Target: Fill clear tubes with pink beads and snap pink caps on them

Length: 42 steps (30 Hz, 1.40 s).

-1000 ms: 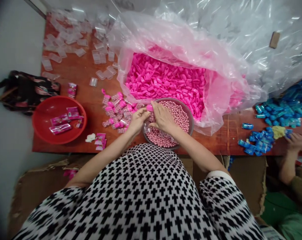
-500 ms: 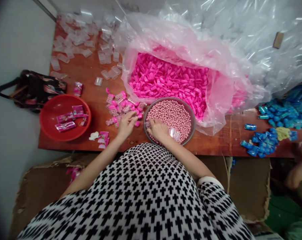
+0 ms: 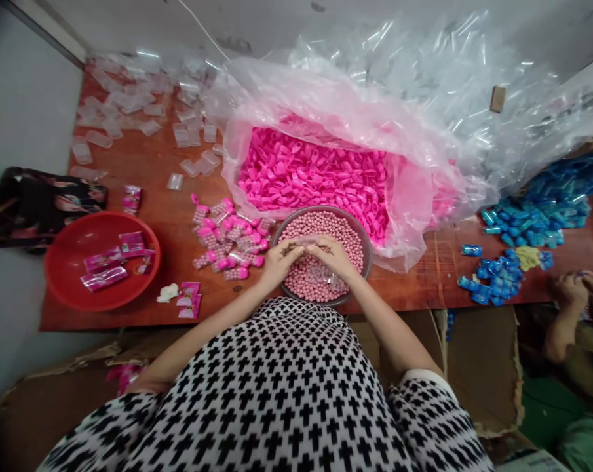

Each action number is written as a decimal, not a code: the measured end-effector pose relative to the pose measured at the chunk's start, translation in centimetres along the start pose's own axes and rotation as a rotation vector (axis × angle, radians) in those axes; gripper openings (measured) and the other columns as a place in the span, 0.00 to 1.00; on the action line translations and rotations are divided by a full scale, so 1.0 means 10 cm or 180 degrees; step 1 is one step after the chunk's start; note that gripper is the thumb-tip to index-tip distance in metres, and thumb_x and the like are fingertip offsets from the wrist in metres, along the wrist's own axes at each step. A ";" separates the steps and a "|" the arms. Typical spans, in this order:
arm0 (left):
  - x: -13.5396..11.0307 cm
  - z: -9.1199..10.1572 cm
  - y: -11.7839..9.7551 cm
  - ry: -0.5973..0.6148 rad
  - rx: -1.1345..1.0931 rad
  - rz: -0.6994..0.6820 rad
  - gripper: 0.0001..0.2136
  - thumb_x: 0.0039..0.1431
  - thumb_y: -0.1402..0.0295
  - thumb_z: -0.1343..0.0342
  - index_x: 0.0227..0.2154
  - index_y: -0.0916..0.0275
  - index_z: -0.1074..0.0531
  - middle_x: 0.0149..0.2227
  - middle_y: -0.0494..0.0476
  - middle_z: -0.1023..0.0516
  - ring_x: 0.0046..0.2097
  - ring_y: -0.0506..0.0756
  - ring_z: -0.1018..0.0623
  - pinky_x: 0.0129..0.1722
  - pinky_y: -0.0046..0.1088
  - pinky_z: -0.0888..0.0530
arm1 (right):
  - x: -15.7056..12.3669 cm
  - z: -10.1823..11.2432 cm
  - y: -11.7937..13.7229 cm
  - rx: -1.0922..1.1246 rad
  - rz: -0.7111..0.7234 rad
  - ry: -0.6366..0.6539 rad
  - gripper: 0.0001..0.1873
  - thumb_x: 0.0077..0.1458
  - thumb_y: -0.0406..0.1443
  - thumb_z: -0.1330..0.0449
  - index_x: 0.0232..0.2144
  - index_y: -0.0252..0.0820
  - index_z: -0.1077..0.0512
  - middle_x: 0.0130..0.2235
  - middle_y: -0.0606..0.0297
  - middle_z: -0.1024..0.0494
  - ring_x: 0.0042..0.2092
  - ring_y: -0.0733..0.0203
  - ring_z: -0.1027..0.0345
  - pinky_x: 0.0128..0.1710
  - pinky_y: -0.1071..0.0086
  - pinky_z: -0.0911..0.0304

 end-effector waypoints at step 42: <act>0.21 0.00 -0.04 0.0512 0.0175 -0.0327 0.16 0.52 0.63 0.42 0.42 0.64 0.24 0.44 0.58 0.20 0.45 0.57 0.22 0.49 0.38 0.27 | 0.10 0.27 0.20 -0.1868 0.1236 0.0822 0.16 0.61 0.39 0.48 0.49 0.43 0.31 0.47 0.57 0.24 0.48 0.58 0.31 0.50 0.62 0.37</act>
Point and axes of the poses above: each hand's wrist, its own x-axis towards the middle knuckle, its own z-axis out of the back of the hand, y = z × x, the point moved 3 cm from there along x, towards the middle knuckle
